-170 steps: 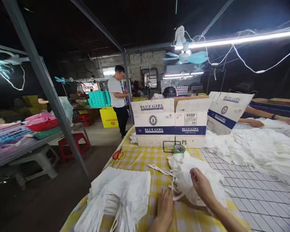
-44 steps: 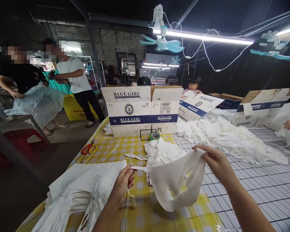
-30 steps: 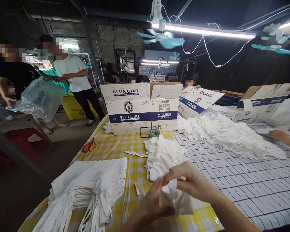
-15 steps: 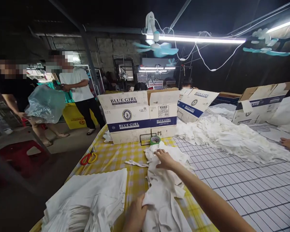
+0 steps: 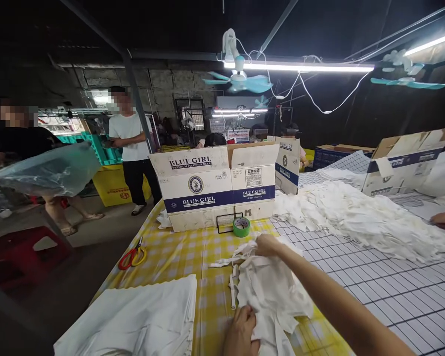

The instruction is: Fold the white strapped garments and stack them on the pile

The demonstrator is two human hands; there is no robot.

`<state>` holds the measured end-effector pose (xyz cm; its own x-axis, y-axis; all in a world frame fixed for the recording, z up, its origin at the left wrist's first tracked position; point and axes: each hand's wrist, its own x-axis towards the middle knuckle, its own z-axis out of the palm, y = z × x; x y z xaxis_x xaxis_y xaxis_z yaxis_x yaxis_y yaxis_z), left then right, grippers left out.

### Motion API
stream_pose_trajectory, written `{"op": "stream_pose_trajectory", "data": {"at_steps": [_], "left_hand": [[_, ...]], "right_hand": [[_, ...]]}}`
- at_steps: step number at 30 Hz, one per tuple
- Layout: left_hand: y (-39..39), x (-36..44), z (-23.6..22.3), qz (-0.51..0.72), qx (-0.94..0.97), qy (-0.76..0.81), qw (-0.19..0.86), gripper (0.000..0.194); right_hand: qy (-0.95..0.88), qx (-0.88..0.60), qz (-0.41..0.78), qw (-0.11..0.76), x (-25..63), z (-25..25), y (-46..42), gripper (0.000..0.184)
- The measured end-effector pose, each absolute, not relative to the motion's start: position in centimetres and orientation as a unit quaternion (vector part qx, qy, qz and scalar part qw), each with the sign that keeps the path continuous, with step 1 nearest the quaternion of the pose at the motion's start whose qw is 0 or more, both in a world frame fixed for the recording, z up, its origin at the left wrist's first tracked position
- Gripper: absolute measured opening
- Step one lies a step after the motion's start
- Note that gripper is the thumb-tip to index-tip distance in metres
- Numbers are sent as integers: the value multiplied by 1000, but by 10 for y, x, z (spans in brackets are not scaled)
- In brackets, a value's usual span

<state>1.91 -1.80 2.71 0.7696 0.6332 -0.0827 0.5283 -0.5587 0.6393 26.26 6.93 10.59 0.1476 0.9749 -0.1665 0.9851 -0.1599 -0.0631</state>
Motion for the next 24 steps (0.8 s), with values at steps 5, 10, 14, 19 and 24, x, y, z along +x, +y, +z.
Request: {"op": "stream_pose_trajectory", "data": {"at_steps": [5,10,14,19,24], "left_hand": [[-11,36,21,121,872,317,352,48],[-2,38,15,143,854,324,380,48],[-5,20,30,146,828,305,448,39],[-9,-12,63,129,714,293,623,32],[-5,-33,87,214,678,306,632,37]], "right_hand": [[619,777,-85,72,322,141,37,27],[645,764,13,6,287,138,-12,50],[798,601,-1,-43,249,94,-56,42],[783,619,-25,-56,285,51,-78,30],[749,661,18,-52,317,50,-74,36]]}}
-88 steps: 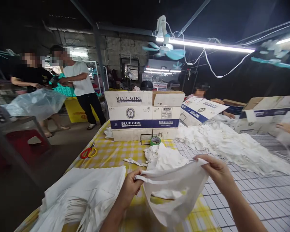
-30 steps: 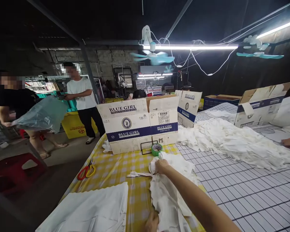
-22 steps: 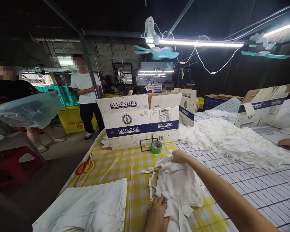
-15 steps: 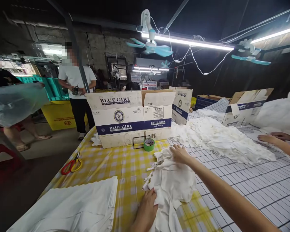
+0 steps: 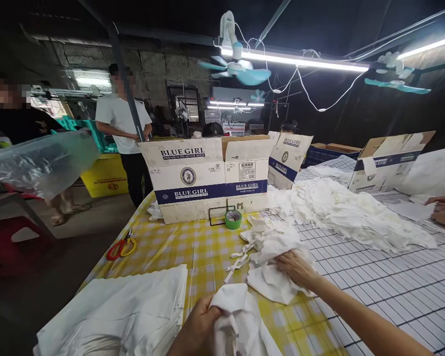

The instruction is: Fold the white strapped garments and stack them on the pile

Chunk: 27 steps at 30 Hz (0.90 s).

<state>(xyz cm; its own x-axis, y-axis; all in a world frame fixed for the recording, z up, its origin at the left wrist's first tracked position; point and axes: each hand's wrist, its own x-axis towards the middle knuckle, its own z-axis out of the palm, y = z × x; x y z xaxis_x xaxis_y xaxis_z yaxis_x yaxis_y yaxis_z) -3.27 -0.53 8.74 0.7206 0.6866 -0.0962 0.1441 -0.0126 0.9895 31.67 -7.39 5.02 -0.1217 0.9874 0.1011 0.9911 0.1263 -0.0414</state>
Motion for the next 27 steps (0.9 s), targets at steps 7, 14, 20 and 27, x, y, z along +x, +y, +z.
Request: {"op": "stream_pose_trajectory", "data": {"at_steps": [7,14,20,27], "left_hand": [[-15,-22,120,199,728,257,603,32],[-33,-19,187,211,848,243,422,18],[-31,-58,179,100,857,261,433,14],[-39,-93,203,189,821,310,440,25]], "right_hand": [[-707,-634,166,264,226,101,-91,35],[-697,-557,281,353,162,147,-110,12],[-677,-573,208,413,179,185,-139,22],[-720,-564,153,374,184,232,-175,33]]}}
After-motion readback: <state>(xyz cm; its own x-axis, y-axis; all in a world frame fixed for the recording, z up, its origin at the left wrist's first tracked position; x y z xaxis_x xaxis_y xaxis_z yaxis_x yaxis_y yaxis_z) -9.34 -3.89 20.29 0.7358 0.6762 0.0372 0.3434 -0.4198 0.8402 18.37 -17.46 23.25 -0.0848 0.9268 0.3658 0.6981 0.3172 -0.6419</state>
